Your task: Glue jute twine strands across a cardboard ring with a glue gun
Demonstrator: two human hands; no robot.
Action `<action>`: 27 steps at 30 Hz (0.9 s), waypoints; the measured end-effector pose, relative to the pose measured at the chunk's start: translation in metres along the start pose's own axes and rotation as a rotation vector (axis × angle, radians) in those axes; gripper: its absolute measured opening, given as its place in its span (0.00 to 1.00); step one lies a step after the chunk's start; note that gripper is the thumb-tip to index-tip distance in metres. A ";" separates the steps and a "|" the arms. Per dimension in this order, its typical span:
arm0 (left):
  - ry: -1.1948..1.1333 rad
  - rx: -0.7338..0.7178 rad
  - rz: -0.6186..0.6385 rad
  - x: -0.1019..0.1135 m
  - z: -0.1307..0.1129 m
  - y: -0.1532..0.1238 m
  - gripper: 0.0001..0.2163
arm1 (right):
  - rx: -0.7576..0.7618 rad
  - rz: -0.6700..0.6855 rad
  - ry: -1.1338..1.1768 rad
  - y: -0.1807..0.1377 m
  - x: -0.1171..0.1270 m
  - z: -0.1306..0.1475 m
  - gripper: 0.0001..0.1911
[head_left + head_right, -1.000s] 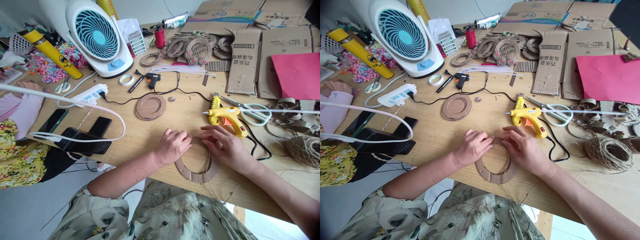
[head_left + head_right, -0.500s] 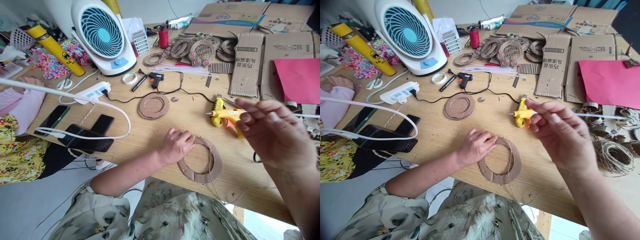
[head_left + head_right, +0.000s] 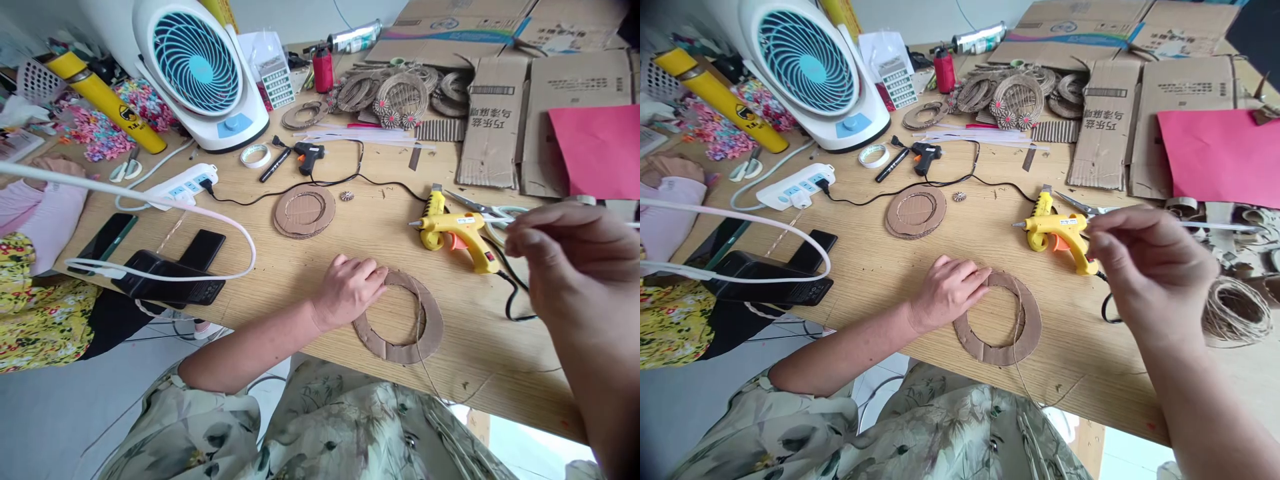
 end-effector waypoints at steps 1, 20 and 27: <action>-0.002 0.001 0.009 0.001 0.000 0.000 0.13 | -0.010 0.052 0.035 -0.004 -0.004 0.004 0.08; -1.533 0.335 0.130 0.016 -0.005 0.067 0.13 | -0.200 0.137 0.374 -0.005 -0.006 0.004 0.10; -1.227 0.315 0.088 0.020 0.015 0.058 0.19 | 0.078 0.078 0.009 -0.007 -0.010 -0.004 0.16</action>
Point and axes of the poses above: each hand's wrist, its own y-axis towards the middle knuckle, its own x-axis out of the back of the hand, z = x × y, the point moved 1 cm from there along y, towards the middle knuckle, and after that the axes turned 3 degrees about y, right-handed, at the moved point
